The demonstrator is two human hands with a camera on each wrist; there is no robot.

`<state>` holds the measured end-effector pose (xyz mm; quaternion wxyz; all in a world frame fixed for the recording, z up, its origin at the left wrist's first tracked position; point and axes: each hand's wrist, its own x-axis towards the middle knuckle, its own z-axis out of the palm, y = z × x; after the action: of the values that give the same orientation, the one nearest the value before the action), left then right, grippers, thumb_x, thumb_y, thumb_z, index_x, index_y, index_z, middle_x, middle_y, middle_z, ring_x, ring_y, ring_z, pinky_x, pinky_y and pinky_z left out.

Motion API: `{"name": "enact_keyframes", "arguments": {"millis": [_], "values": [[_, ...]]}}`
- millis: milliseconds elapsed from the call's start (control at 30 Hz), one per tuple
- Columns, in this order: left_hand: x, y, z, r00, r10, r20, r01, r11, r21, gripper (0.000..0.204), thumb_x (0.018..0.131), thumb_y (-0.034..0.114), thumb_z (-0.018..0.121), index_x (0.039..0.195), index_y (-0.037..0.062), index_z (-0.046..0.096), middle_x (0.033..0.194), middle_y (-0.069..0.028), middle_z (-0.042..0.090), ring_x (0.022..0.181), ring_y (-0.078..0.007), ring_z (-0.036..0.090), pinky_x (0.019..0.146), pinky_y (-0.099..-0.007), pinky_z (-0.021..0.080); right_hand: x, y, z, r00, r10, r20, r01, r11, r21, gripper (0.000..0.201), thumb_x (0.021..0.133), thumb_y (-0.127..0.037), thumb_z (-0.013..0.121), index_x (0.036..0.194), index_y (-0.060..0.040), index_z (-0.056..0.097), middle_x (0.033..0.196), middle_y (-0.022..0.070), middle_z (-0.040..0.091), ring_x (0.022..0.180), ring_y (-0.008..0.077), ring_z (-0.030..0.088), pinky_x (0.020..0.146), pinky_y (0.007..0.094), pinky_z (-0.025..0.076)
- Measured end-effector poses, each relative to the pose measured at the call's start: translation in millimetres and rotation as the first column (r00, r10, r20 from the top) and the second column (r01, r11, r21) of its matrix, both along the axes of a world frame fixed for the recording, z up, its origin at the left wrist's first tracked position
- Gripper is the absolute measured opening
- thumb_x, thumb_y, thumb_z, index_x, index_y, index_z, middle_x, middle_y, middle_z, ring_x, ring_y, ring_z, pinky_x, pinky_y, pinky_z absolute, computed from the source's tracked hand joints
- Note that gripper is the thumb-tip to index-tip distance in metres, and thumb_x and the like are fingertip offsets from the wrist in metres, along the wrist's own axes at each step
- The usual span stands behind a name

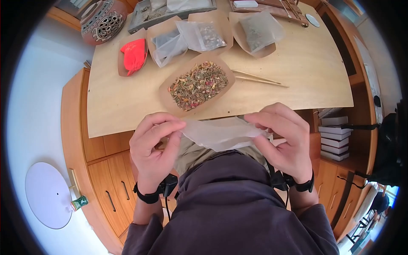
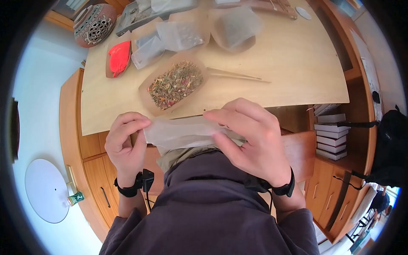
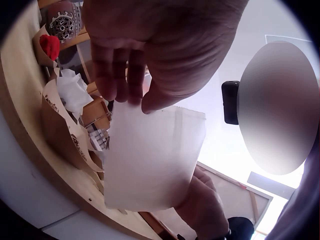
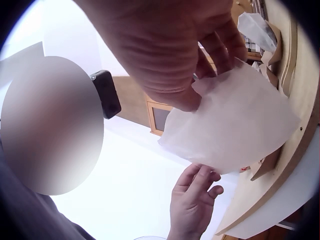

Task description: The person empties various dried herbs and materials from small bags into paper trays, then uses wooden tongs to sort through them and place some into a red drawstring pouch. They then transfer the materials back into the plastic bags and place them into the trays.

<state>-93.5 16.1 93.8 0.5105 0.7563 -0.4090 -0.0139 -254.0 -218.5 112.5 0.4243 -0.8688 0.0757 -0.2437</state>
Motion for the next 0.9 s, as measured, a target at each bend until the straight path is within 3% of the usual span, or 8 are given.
{"name": "enact_keyframes", "arguments": {"millis": [67,167,267,367,500,667,900], "values": [[1.0,0.8,-0.6,1.0,-0.012,0.005,0.012,1.0,-0.01,0.028,0.085,-0.017,0.065,0.104,0.0002,0.075,0.111,-0.0108,0.07,0.097,-0.0189,0.068,0.086,-0.0272,0.054,0.7,0.2,-4.4,0.998,0.01,-0.067,-0.01,1.0,0.001,0.027,0.078,0.002,0.079,0.104,-0.0056,0.08,0.089,0.0096,0.069,0.071,0.025,0.066,0.063,0.0318,0.052],[5.9,4.3,-10.7,0.999,-0.002,0.04,0.003,1.0,-0.03,0.031,0.091,-0.014,0.065,0.118,-0.0013,0.071,0.118,-0.0112,0.07,0.096,-0.017,0.068,0.084,-0.0267,0.054,-1.2,2.0,-8.5,0.997,0.011,-0.077,-0.012,1.0,-0.005,0.027,0.077,0.005,0.078,0.102,-0.006,0.08,0.09,0.0091,0.069,0.071,0.0225,0.066,0.063,0.0308,0.051],[-2.1,-5.3,-7.6,0.943,0.137,-0.303,-0.173,0.981,-0.093,0.038,0.095,-0.004,0.069,0.132,0.0004,0.067,0.116,-0.0089,0.073,0.095,-0.0124,0.069,0.077,-0.026,0.056,-2.8,0.3,-7.9,0.999,0.012,-0.047,-0.005,0.989,0.148,0.022,0.081,0.007,0.077,0.099,-0.0045,0.08,0.09,0.0079,0.07,0.071,0.0176,0.065,0.062,0.0286,0.051],[-4.7,-6.4,-9.7,0.829,0.008,-0.559,-0.122,0.978,-0.167,0.042,0.102,0.005,0.067,0.142,-0.0009,0.058,0.122,-0.0073,0.071,0.096,-0.0105,0.069,0.078,-0.0258,0.056,-3.5,0.2,-7.6,1.0,-0.026,-0.004,0.026,0.947,0.32,0.014,0.086,0.005,0.078,0.098,-0.0031,0.08,0.09,0.0047,0.071,0.074,0.0115,0.064,0.062,0.0261,0.05],[-12.9,-3.8,-24.2,0.754,-0.125,-0.644,0.055,0.99,-0.127,0.031,0.104,0.01,0.069,0.132,-0.0028,0.065,0.113,-0.0069,0.075,0.096,-0.0114,0.071,0.08,-0.0266,0.058,-5.7,-0.8,-10.4,1.0,-0.029,0.0,0.026,0.892,0.451,0.011,0.09,0.004,0.077,0.1,0.0,0.079,0.093,0.0023,0.07,0.077,0.0071,0.063,0.063,0.0225,0.051],[-17.1,-9.5,-26.8,0.746,-0.122,-0.655,0.028,0.988,-0.153,0.021,0.101,0.006,0.071,0.12,-0.0038,0.071,0.103,-0.007,0.077,0.091,-0.0112,0.073,0.078,-0.027,0.061,-4.5,4.1,-15.3,0.998,-0.059,-0.002,0.051,0.836,0.547,0.009,0.093,0.005,0.074,0.102,0.0032,0.076,0.094,0.0018,0.067,0.076,0.005,0.064,0.061,0.0192,0.051],[-9.8,-12.2,-24.2,0.776,-0.146,-0.614,0.045,0.983,-0.176,0.015,0.101,0.006,0.072,0.111,-0.0049,0.072,0.098,-0.0067,0.076,0.085,-0.0112,0.073,0.074,-0.0263,0.062,-0.9,7.7,-14.4,0.988,-0.128,-0.083,0.152,0.817,0.556,0.008,0.094,0.005,0.073,0.101,0.003,0.076,0.09,-0.0007,0.064,0.072,0.0036,0.062,0.059,0.0189,0.049]]}}
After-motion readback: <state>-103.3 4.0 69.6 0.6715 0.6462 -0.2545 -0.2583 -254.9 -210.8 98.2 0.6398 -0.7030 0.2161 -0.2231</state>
